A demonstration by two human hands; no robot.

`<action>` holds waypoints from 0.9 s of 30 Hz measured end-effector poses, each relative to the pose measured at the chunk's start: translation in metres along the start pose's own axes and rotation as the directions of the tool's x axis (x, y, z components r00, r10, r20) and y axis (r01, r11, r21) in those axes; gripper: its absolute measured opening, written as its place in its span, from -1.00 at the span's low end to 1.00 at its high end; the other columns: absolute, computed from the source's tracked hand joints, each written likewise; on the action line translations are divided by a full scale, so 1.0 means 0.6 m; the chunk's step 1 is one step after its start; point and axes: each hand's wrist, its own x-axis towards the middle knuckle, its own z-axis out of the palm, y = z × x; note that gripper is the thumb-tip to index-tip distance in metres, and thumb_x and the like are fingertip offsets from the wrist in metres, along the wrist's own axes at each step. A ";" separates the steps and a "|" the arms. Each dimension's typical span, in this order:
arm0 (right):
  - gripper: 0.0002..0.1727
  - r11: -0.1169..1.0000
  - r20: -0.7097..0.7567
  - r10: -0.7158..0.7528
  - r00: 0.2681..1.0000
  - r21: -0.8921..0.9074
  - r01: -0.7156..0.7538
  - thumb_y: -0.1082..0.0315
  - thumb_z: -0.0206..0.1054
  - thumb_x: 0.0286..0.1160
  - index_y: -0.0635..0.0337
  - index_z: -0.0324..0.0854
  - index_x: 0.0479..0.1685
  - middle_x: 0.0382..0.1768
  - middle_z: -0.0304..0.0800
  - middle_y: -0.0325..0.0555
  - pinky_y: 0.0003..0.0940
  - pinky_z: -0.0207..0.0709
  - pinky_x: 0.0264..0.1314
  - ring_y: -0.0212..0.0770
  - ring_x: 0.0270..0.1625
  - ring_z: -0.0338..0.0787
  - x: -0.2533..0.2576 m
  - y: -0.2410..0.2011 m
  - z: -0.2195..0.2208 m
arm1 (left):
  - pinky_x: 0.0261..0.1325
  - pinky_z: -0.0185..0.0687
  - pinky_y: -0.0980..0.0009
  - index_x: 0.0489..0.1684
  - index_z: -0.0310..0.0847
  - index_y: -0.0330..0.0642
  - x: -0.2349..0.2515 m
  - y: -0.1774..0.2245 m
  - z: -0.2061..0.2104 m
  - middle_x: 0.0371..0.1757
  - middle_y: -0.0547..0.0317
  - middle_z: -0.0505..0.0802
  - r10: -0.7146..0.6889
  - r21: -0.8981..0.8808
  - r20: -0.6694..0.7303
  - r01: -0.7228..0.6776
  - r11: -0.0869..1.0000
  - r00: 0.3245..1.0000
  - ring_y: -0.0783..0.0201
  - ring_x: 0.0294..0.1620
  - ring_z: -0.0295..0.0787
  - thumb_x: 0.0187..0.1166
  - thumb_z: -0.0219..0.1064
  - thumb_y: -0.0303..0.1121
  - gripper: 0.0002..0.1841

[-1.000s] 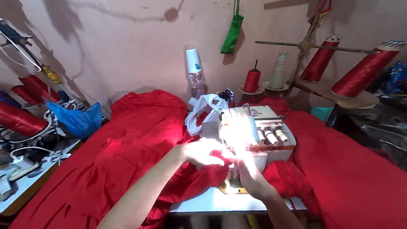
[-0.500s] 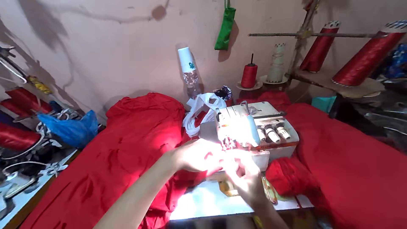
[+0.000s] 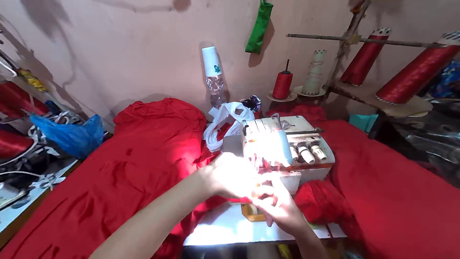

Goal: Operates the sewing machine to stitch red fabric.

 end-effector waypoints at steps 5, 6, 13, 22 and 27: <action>-0.52 1.000 -0.006 -0.010 1.000 0.009 0.010 0.50 0.45 0.32 0.17 0.39 0.24 -0.31 0.84 -0.35 -0.62 0.50 -0.76 -0.55 -0.73 0.57 0.003 -0.001 -0.005 | -0.59 0.51 -0.21 -0.23 0.76 -0.11 0.019 -0.066 0.065 -0.45 -0.07 0.78 0.130 0.149 -0.275 -0.092 0.985 0.952 -0.18 -0.47 0.77 0.51 0.23 0.03 -0.62; -0.52 1.000 -0.011 -0.019 1.000 0.011 0.019 0.50 0.45 0.33 0.18 0.39 0.23 -0.30 0.84 -0.35 -0.62 0.51 -0.76 -0.55 -0.73 0.58 0.004 0.000 -0.005 | -0.42 0.57 -0.27 -0.13 0.75 -0.15 0.013 -0.053 0.049 -0.32 -0.14 0.81 0.054 0.114 -0.177 -0.034 0.993 0.983 -0.23 -0.31 0.79 0.55 0.23 -0.01 -0.62; -0.51 1.000 -0.011 0.006 1.000 0.026 -0.006 0.50 0.45 0.33 0.17 0.37 0.24 -0.33 0.84 -0.36 -0.63 0.50 -0.75 -0.57 -0.73 0.58 0.005 -0.003 -0.004 | 0.04 0.54 -0.29 0.03 0.72 -0.25 0.018 -0.026 0.006 -0.06 -0.20 0.83 -0.173 0.031 0.111 0.171 0.985 0.979 -0.24 0.05 0.78 0.70 0.22 -0.11 -0.64; -0.49 0.996 -0.054 -0.055 0.997 -0.077 0.051 0.51 0.42 0.29 0.24 0.38 0.26 -0.21 0.83 -0.35 -0.64 0.54 -0.67 -0.58 -0.62 0.64 0.015 -0.002 -0.024 | 0.33 0.53 -0.05 -0.23 0.82 -0.17 -0.030 0.018 0.099 -0.02 0.00 0.88 0.157 -0.117 -0.509 -0.248 0.962 0.846 0.01 0.21 0.76 0.52 0.30 -0.21 -0.76; -0.48 0.990 -0.003 -0.068 0.998 0.127 0.068 0.61 0.32 0.26 0.03 0.32 0.22 -0.28 0.87 -0.48 -0.68 0.48 -0.73 -0.62 -0.68 0.61 -0.002 0.007 -0.044 | 0.35 0.57 -0.09 0.06 0.80 -0.17 -0.010 0.083 0.182 0.26 -0.08 0.83 0.022 0.094 -0.693 0.060 0.994 0.721 -0.11 0.42 0.68 0.41 0.32 -0.30 -0.69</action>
